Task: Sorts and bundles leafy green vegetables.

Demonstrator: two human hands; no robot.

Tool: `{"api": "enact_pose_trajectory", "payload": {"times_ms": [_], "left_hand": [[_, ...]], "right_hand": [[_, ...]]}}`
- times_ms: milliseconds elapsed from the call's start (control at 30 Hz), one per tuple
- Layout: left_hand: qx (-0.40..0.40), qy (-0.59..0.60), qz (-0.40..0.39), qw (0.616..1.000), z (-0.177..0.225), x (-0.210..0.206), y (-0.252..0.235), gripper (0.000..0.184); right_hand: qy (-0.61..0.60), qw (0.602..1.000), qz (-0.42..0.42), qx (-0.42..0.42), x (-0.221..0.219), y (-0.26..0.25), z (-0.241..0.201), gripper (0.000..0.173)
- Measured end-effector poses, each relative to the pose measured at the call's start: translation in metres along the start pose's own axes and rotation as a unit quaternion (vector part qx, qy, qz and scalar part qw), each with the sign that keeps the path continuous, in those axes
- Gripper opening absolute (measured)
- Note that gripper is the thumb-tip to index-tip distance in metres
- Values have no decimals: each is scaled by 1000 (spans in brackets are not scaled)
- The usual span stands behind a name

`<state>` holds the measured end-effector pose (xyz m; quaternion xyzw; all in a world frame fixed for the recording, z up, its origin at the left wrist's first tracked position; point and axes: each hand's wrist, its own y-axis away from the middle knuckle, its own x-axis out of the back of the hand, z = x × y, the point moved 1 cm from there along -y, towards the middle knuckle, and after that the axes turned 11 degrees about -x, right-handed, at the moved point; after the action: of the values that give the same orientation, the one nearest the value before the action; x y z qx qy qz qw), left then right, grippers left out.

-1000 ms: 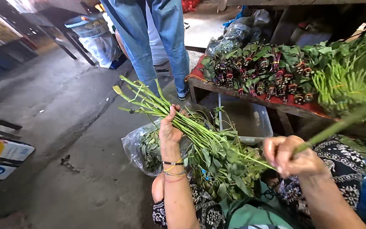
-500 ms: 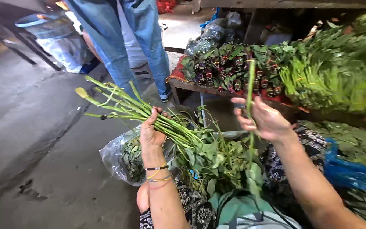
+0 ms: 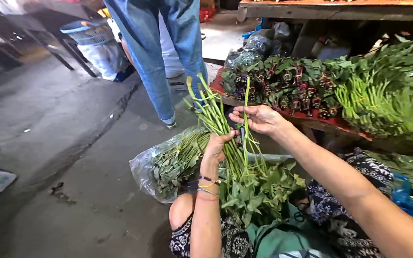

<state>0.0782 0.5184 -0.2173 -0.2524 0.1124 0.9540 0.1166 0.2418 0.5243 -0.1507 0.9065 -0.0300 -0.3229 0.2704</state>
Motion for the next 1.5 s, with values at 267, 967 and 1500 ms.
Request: {"api": "enact_pose_trajectory", "payload": {"times_ms": [267, 967, 1500], "left_hand": [[30, 74, -8, 997, 3, 3, 6, 16], [-25, 23, 51, 998, -1, 0, -3, 25], [-79, -68, 37, 994, 0, 7, 3, 50]], "right_hand": [[185, 979, -25, 80, -3, -27, 28, 29], [394, 885, 2, 248, 12, -22, 29, 20], [573, 782, 20, 244, 8, -19, 32, 15]]}}
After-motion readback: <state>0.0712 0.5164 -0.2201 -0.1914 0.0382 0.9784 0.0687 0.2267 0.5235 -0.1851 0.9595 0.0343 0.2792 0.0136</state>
